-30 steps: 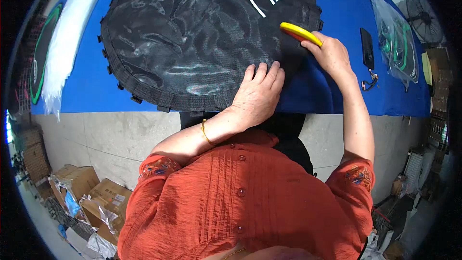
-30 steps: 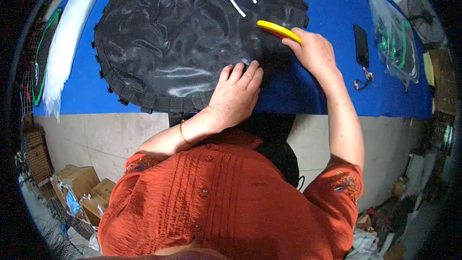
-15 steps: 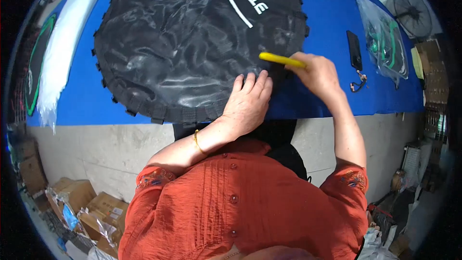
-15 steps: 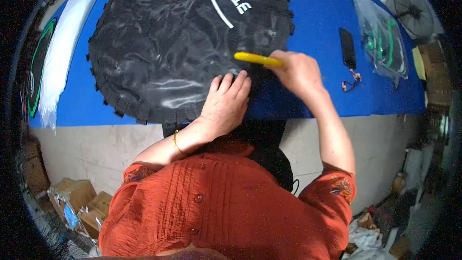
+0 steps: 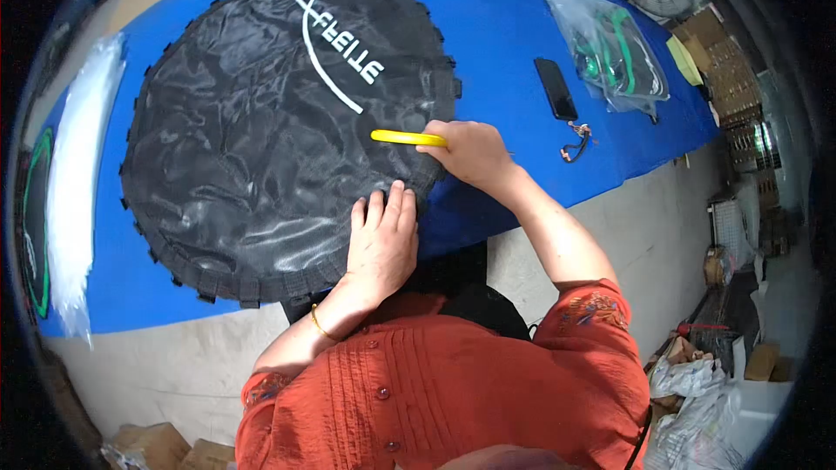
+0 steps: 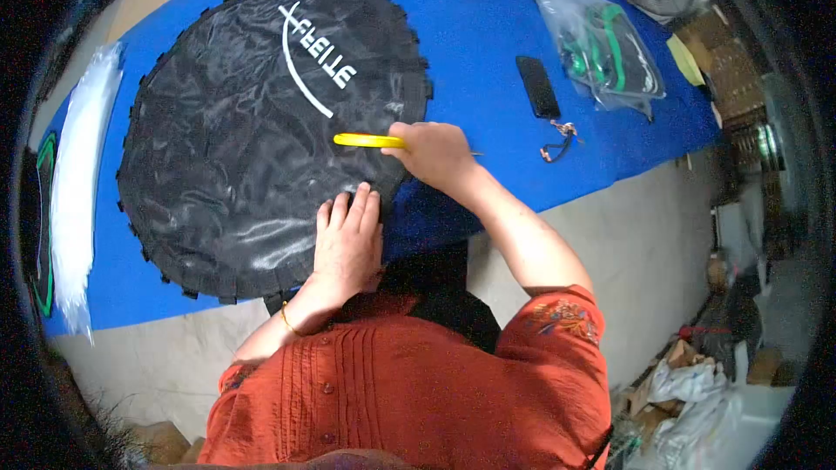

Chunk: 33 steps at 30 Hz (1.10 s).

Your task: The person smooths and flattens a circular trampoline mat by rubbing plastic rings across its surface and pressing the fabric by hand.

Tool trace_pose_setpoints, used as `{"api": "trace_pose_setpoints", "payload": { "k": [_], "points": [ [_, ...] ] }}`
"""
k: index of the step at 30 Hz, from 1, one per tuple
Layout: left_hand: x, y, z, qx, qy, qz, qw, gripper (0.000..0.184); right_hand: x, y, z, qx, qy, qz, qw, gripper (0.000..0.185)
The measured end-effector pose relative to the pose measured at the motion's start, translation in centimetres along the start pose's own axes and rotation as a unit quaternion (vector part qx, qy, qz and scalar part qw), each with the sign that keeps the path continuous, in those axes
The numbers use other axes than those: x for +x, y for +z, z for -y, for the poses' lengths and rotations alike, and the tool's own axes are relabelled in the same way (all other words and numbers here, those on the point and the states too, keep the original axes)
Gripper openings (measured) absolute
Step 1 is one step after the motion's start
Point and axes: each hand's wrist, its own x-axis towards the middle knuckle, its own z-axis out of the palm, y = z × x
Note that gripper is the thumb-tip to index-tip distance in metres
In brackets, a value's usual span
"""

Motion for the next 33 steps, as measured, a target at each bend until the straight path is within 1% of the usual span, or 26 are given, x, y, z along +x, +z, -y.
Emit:
{"api": "trace_pose_setpoints", "payload": {
  "k": [3, 8, 16, 20, 25, 28, 30, 33],
  "points": [
    [0.0, 0.0, 0.0, 0.006, -0.001, 0.004, 1.000, 0.056, 0.5, 0.6, -0.4, 0.006, -0.001, -0.034, 0.999, 0.029],
    [0.0, -0.3, -0.1, 0.006, -0.005, 0.024, 1.000, 0.057, 1.2, 0.9, -0.6, 0.018, 0.008, -0.047, 0.999, 0.031],
    [0.0, 0.2, 0.0, 0.007, -0.006, 0.017, 1.000, 0.058, 0.9, 1.8, -0.9, 0.029, 0.030, -0.048, 0.998, 0.032],
    [-0.2, 0.4, 0.1, -0.002, -0.006, 0.008, 1.000, 0.062, 0.8, 1.7, -0.8, 0.035, 0.040, -0.035, 0.998, 0.029],
    [-0.3, 0.5, 0.1, -0.008, -0.004, 0.007, 1.000, 0.063, 0.8, 0.9, -0.1, 0.051, 0.057, -0.015, 0.997, 0.026],
    [-0.3, 0.1, 0.1, -0.008, 0.002, 0.007, 1.000, 0.063, 0.5, 1.4, -0.2, 0.064, 0.068, -0.014, 0.996, 0.021],
    [-0.3, 0.0, 0.1, -0.007, 0.004, 0.007, 1.000, 0.064, 0.0, 2.1, -0.6, 0.086, 0.059, -0.039, 0.994, 0.020],
    [-0.3, 0.0, 0.1, -0.008, 0.005, 0.004, 1.000, 0.065, -0.5, 3.3, -0.8, 0.109, 0.026, -0.098, 0.989, 0.027]
  ]
}}
